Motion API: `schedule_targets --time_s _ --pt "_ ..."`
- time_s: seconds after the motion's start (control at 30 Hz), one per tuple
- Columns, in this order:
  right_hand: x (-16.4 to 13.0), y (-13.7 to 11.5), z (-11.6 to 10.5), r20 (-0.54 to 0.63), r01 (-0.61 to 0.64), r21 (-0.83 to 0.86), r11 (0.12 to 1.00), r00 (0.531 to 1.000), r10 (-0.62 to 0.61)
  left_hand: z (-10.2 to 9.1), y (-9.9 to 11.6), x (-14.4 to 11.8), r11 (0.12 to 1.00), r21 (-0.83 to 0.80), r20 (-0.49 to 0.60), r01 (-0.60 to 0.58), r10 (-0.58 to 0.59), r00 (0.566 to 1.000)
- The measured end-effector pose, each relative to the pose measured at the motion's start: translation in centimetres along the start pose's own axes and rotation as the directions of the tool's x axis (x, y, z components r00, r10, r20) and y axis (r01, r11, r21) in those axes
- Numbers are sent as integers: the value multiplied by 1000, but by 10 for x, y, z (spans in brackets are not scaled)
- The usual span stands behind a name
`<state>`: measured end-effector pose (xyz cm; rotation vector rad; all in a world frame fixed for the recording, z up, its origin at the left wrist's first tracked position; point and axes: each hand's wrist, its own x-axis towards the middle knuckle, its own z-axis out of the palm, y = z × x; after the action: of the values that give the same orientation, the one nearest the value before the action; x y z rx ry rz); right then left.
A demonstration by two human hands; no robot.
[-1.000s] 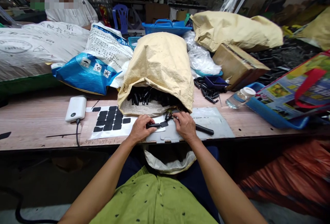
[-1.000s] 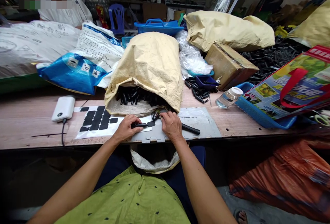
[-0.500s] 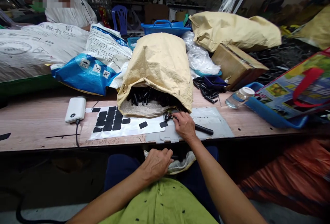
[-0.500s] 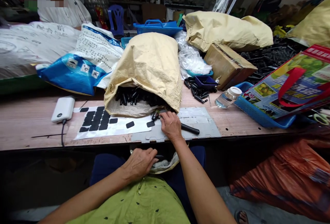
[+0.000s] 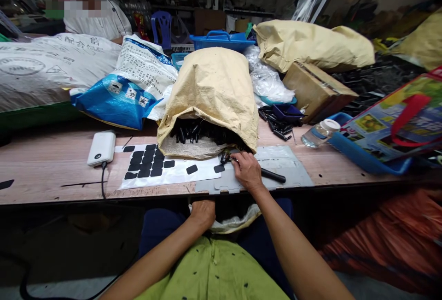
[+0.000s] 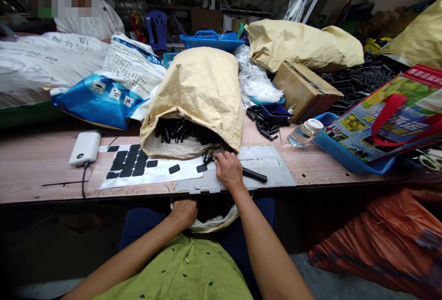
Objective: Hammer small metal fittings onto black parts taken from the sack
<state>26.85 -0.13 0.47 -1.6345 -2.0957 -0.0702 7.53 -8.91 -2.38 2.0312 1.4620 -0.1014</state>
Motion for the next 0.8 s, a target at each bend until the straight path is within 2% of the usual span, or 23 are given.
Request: schedule_targets --time_s 0.1,0.2,0.23,0.27,0.3,0.33,0.37,0.43,0.47,0.53,0.67,0.73,0.8 --pt "0 -1 -1 -3 0 3 1000 1000 0 -24 8 -18 999 25 37 -33 32 999" --pt "0 -1 -1 2 -5 1 1000 1000 5 -68 7 -18 959 -249 23 -135 145 989" --pt "0 -1 -1 4 -8 -1 1000 1000 8 -86 3 -12 932 -339 -15 -127 129 991" --pt "0 -1 0 5 -10 -3 1000 1000 10 -104 -3 -3 920 -379 -104 -99 64 992" --pt "0 -1 0 8 -13 -5 1000 1000 13 -122 -10 8 923 -381 -241 -45 -53 969" --pt "0 -1 0 11 -15 -7 1000 1000 16 -138 -19 20 933 -360 -375 27 -171 911" --pt "0 -1 0 15 -17 -9 1000 1000 17 -152 -29 33 941 -319 -503 114 -270 821" --pt "0 -1 0 21 -19 -7 1000 1000 19 -171 -47 59 927 -267 -651 264 -376 659" --pt "0 -1 0 21 -20 -4 1000 1000 20 -177 -55 71 909 -263 -674 325 -414 612" --pt "0 0 0 18 -18 4 1000 1000 18 -183 -66 88 867 -273 -661 416 -483 574" --pt "0 1 0 17 -8 6 1000 1000 8 -183 -74 101 825 -301 -601 478 -553 577" --pt "1 1 0 18 -11 3 1000 1000 11 -181 -74 95 841 -293 -623 455 -529 576" --pt "1 2 1 16 -11 5 1000 1000 11 -174 -71 84 884 -264 -688 385 -452 567"
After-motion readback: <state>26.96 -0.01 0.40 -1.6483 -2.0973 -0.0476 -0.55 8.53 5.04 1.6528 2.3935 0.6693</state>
